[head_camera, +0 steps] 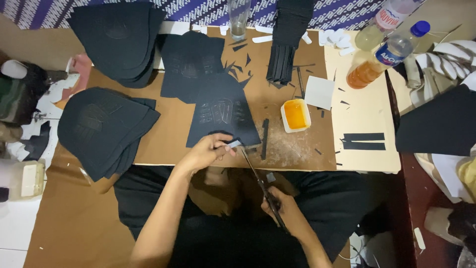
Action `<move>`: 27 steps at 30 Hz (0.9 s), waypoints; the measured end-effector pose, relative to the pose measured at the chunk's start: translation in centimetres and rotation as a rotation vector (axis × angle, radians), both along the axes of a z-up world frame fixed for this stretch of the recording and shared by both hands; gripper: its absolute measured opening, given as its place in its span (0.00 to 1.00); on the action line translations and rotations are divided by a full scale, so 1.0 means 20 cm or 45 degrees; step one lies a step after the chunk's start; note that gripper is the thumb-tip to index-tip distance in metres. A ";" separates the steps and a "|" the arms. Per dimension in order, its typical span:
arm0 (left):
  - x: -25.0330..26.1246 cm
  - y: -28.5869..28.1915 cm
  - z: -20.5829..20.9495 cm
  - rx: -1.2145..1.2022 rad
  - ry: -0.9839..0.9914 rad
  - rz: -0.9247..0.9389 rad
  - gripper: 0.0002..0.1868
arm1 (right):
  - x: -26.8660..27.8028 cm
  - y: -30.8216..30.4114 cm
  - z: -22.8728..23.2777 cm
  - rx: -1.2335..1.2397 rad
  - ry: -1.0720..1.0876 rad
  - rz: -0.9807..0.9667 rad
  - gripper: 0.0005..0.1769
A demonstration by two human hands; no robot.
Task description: Trimming excess material from leather components using scissors and pressing edges by hand to prepare them for assembly.
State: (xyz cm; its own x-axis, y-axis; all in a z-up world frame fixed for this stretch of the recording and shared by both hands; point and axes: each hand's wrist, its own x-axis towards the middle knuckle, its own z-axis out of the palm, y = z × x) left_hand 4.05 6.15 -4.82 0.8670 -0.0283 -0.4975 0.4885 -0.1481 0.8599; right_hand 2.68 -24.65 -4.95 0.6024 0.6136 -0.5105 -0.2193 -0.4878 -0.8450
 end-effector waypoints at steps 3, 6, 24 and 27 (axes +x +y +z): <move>-0.04 0.01 0.03 0.020 -0.067 0.148 0.09 | -0.01 0.05 -0.13 0.008 -0.084 -0.136 0.06; -0.09 -0.03 0.09 -0.229 -0.113 0.039 0.06 | 0.02 0.06 -0.27 0.443 -0.124 -0.385 0.11; -0.27 -0.19 0.31 -0.340 -0.202 0.181 0.11 | 0.12 0.36 0.12 0.232 -0.215 -0.821 0.23; -0.24 -0.19 0.21 -0.321 -0.201 0.318 0.11 | 0.12 0.37 0.13 0.064 -0.306 -0.821 0.22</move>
